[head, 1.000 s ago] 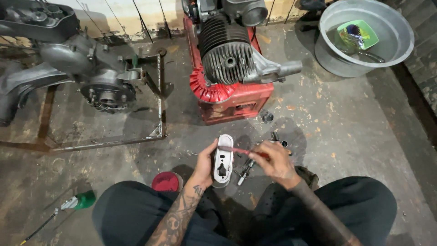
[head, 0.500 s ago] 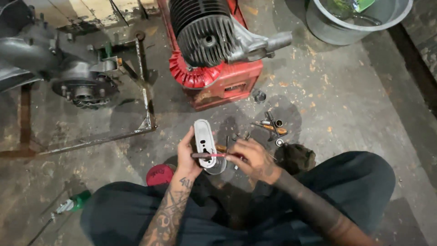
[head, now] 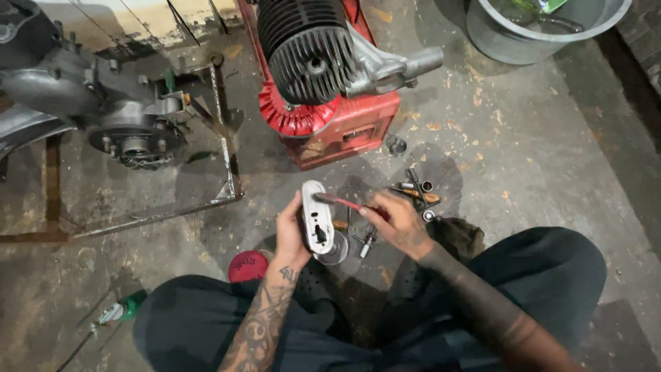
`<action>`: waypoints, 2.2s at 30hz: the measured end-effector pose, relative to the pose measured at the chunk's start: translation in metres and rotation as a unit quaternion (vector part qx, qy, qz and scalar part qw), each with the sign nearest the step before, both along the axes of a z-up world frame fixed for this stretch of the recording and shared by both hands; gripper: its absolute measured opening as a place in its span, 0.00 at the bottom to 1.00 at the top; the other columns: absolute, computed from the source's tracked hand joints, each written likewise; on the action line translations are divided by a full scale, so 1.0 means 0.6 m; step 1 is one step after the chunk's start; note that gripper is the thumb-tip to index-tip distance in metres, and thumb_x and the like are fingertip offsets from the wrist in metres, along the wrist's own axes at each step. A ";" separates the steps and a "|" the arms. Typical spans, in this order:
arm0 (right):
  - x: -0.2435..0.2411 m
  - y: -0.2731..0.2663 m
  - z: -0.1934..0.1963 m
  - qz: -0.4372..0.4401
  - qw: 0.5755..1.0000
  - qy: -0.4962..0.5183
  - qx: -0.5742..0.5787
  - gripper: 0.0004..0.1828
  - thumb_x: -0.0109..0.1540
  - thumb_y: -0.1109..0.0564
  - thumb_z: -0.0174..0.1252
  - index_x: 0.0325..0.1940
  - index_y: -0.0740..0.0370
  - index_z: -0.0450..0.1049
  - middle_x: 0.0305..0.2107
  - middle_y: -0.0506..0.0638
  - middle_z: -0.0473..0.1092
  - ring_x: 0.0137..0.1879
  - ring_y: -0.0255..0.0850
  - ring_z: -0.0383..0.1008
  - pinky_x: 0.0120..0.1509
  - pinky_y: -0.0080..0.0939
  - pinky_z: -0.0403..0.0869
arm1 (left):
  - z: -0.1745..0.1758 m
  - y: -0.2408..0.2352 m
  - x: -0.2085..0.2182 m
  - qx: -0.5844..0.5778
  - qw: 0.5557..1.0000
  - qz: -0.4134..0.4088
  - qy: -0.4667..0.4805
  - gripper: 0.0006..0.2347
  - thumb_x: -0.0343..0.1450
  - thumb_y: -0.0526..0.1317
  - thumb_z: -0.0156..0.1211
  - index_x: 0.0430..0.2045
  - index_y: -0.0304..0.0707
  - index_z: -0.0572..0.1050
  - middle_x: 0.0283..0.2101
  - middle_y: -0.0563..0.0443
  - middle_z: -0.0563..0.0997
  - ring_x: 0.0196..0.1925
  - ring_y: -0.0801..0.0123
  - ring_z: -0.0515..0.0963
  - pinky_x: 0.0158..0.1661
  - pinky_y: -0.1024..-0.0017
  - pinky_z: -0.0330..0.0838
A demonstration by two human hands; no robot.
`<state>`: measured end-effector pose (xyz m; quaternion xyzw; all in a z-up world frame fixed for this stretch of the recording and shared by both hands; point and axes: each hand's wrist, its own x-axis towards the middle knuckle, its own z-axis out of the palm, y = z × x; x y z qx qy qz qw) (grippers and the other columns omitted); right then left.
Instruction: The person works on a disassembled motorcycle engine, first handling the cylinder and head on a stand, then picking up a metal engine cover and repeatedly scraping its mating surface with a red handheld scraper while sitting on the floor. The scraping continues across the surface of the cover until the clip ends.
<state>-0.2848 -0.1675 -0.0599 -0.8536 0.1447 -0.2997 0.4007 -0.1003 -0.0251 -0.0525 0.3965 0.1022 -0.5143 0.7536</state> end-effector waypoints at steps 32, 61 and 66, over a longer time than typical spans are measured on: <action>0.026 0.008 -0.034 -0.051 0.995 0.060 -0.063 0.10 0.65 0.52 0.62 0.34 0.60 0.76 0.23 0.53 0.69 0.31 0.51 0.75 0.38 0.46 0.71 | -0.084 -0.007 0.013 -0.014 1.000 -0.020 0.000 0.19 0.69 0.55 0.66 0.41 0.39 0.82 0.40 0.43 0.86 0.40 0.60 0.87 0.41 0.64 0.83; -0.018 0.017 0.000 0.060 0.988 0.146 0.001 0.11 0.61 0.51 0.66 0.41 0.60 0.77 0.38 0.56 0.73 0.45 0.57 0.73 0.57 0.53 0.68 | -0.069 0.034 -0.094 0.065 0.998 0.024 -0.003 0.14 0.73 0.49 0.62 0.44 0.41 0.78 0.46 0.45 0.79 0.49 0.58 0.83 0.55 0.61 0.76; 0.009 -0.009 0.000 0.083 0.979 0.183 0.018 0.09 0.61 0.55 0.62 0.39 0.64 0.76 0.35 0.54 0.71 0.40 0.51 0.68 0.51 0.46 0.66 | 0.031 0.081 -0.065 0.063 0.993 0.011 -0.103 0.17 0.74 0.47 0.55 0.49 0.34 0.75 0.48 0.48 0.76 0.52 0.67 0.73 0.55 0.70 0.64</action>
